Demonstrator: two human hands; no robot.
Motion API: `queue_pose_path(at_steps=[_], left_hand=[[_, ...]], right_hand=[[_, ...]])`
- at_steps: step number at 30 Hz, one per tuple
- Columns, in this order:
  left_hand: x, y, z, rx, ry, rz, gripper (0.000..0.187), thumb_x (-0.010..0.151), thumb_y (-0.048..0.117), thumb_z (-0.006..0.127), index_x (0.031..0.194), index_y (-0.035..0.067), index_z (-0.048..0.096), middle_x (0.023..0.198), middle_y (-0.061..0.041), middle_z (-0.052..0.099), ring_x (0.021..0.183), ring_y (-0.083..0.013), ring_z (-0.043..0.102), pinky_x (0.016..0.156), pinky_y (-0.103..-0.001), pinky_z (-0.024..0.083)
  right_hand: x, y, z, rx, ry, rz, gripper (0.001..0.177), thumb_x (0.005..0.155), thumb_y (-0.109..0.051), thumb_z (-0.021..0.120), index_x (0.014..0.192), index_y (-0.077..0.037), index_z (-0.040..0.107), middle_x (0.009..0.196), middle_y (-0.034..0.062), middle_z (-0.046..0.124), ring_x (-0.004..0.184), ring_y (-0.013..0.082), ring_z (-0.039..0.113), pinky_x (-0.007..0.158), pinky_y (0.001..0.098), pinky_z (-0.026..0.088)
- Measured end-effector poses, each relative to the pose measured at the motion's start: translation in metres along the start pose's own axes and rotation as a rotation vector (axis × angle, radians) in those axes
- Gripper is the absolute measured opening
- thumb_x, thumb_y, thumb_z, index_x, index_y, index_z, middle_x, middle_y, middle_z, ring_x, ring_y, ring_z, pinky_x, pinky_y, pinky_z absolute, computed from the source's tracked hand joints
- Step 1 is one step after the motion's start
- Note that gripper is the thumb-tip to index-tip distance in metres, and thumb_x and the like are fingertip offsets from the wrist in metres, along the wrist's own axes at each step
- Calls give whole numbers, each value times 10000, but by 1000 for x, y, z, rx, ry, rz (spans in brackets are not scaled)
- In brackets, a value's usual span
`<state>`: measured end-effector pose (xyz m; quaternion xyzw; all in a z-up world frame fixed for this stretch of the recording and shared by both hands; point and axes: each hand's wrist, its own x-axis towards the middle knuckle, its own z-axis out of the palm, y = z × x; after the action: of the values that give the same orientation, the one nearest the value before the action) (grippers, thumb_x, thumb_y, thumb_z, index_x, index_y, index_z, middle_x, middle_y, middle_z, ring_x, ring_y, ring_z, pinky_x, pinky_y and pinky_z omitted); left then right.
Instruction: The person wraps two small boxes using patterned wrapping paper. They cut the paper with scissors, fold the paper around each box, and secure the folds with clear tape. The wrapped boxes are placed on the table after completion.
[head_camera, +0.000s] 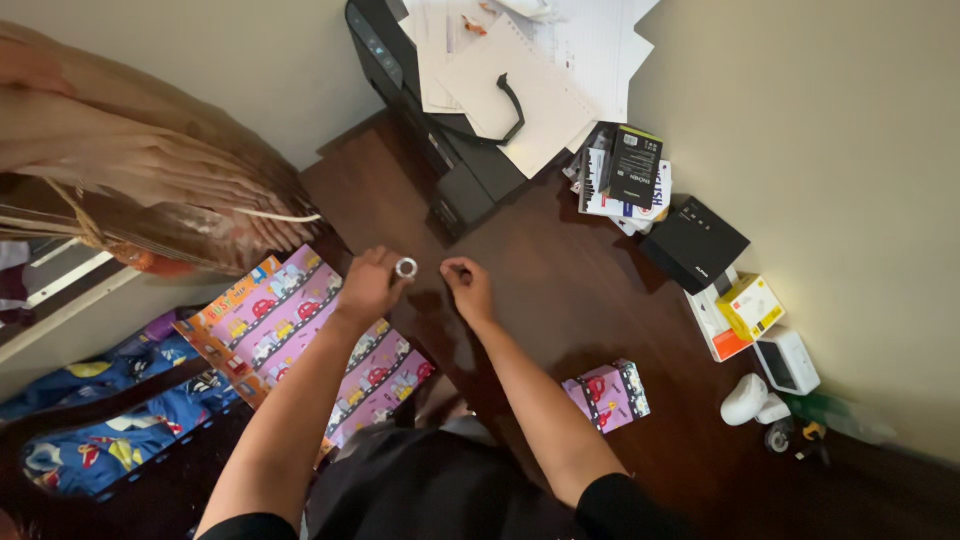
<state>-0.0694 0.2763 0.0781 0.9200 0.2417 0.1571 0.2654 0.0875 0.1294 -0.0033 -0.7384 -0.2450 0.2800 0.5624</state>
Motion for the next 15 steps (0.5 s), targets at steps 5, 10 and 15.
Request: queue_pose_path(at_steps=[5,10,15], left_hand=[[-1,5,1,-58,60,-139,329,769,237,842,938,39,641,975,-181,629,965,-412,605,855,-511,481],[-17,9,8,-128,154,-146,347,799,216,841,945,3,609,937,-207,609,922,-433,594,828,-522,478],[-28,12,21,-126,268,-150,397,785,232,853,945,-24,596,938,-220,601,897,-439,590,796,-511,484]], right_hand=[[-12,-14,-4,-61,23,-9,89,902,-136,754,967,-81,779,832,-4,751,666,70,565,626,253,470],[-18,-12,-5,-139,32,-37,161,938,-165,756,1076,-97,801,788,39,726,669,99,548,631,291,459],[-40,12,-10,-251,-29,-88,338,987,-155,690,1323,-134,719,886,73,690,749,119,583,717,286,483]])
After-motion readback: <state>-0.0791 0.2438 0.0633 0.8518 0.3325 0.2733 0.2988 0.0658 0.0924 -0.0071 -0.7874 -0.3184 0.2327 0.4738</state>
